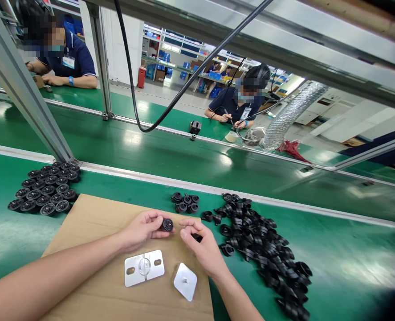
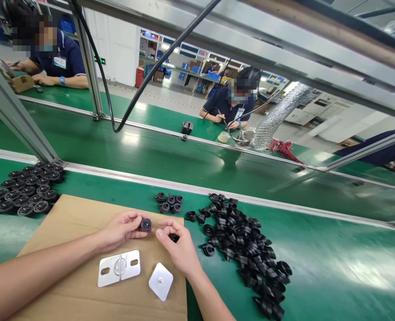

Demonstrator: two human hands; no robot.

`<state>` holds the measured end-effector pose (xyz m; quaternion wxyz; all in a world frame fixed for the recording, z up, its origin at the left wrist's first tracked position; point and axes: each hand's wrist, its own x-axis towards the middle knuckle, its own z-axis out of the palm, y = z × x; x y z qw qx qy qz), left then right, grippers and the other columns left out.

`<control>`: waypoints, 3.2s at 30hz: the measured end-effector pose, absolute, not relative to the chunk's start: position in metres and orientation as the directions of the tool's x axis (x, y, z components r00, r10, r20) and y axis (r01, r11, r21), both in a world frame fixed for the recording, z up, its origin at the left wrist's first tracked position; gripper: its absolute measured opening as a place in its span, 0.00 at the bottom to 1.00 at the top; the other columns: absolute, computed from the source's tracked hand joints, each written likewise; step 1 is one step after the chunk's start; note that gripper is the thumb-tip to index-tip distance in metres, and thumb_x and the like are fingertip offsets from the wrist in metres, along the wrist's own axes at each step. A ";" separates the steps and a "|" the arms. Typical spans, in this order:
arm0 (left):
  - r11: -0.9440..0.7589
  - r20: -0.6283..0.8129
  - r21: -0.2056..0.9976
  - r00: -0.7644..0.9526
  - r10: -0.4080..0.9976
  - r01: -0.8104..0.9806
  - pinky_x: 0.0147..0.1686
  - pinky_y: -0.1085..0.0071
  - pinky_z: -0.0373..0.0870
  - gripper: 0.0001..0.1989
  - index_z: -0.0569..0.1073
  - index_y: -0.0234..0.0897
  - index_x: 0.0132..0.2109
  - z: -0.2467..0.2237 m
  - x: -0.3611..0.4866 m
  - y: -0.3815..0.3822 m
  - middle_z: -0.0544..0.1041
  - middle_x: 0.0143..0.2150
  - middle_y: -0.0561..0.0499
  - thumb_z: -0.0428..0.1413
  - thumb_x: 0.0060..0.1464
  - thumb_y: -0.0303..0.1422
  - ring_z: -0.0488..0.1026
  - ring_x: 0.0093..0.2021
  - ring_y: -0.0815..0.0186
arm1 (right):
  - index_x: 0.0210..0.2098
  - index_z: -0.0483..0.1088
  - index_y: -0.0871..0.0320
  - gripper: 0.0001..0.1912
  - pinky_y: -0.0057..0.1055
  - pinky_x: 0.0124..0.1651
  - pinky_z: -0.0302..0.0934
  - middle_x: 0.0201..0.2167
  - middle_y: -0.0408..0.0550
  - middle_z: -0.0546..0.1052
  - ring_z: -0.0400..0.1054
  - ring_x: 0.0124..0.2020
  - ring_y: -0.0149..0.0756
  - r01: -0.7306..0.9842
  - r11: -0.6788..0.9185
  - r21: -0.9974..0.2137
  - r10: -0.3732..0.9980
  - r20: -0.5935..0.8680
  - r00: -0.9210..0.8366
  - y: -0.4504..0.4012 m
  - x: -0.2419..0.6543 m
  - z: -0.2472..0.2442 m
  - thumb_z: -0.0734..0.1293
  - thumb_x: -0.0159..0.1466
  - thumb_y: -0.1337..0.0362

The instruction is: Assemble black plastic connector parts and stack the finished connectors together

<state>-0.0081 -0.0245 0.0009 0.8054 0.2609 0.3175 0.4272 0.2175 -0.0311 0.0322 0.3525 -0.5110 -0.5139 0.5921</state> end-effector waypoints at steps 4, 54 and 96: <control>0.508 -0.299 0.697 0.439 0.847 -0.505 0.51 0.67 0.79 0.31 0.84 0.34 0.47 0.001 -0.008 -0.025 0.84 0.47 0.43 0.77 0.44 0.52 0.81 0.49 0.60 | 0.49 0.74 0.56 0.29 0.24 0.23 0.52 0.34 0.45 0.73 0.61 0.27 0.31 -0.143 -0.424 -0.894 0.895 -0.389 -0.220 -0.033 0.216 0.041 0.77 0.62 0.40; 0.284 -0.180 0.926 0.371 0.911 -0.248 0.59 0.55 0.74 0.28 0.81 0.38 0.60 -0.002 -0.006 -0.034 0.81 0.58 0.40 0.73 0.53 0.39 0.79 0.55 0.51 | 0.60 0.76 0.51 0.19 0.41 0.43 0.74 0.50 0.54 0.79 0.75 0.42 0.46 0.420 0.253 -0.871 0.941 0.121 -0.317 -0.037 0.227 0.021 0.71 0.72 0.55; 0.028 -0.007 0.998 0.395 0.919 -0.050 0.40 0.67 0.71 0.18 0.84 0.36 0.50 0.003 -0.008 -0.035 0.74 0.43 0.47 0.70 0.53 0.38 0.74 0.41 0.61 | 0.60 0.73 0.54 0.14 0.40 0.41 0.75 0.44 0.51 0.82 0.78 0.40 0.44 0.513 0.664 -0.545 0.736 0.350 -0.580 -0.035 0.229 0.026 0.66 0.76 0.64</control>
